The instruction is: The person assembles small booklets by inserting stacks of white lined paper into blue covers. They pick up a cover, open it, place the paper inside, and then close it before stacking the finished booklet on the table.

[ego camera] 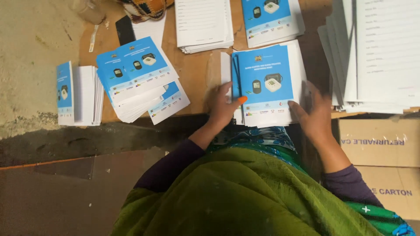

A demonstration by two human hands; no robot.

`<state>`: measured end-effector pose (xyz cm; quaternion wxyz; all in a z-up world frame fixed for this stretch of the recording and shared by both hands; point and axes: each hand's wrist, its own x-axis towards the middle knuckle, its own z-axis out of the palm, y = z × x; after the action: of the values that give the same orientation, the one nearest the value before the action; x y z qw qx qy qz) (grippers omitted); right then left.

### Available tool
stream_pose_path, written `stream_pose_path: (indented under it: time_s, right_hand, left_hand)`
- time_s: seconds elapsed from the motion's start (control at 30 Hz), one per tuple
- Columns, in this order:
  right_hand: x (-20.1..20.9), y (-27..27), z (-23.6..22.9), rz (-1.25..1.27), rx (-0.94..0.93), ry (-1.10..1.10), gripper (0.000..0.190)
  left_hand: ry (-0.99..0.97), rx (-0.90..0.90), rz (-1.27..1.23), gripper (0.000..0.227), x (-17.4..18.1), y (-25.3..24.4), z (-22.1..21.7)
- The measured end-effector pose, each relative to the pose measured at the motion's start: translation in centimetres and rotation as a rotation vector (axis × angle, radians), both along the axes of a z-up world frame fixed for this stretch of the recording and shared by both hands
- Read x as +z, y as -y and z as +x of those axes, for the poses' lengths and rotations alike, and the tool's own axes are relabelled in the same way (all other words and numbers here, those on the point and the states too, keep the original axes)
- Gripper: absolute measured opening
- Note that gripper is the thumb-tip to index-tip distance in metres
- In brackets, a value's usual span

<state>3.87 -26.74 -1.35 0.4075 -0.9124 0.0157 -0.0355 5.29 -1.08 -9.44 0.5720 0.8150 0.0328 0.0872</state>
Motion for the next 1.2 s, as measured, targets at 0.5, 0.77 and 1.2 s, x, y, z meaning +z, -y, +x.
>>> stream_pose_path:
  time_s: [0.5, 0.77, 1.2]
  right_hand:
    - [-3.7, -0.9, 1.2, 0.299, 0.012, -0.143, 0.067]
    - [-6.6, 0.8, 0.4, 0.304, 0.143, 0.039, 0.064]
    - [-2.6, 0.0, -1.1, 1.290, 0.355, -0.572, 0.092]
  left_hand:
    - [-0.716, -0.079, -0.356, 0.117, 7.2, 1.7, 4.4]
    - [-0.515, 0.098, -0.649, 0.083, 4.9, 3.9, 1.1]
    - [0.171, -0.667, 0.257, 0.053, 19.9, -3.4, -2.1]
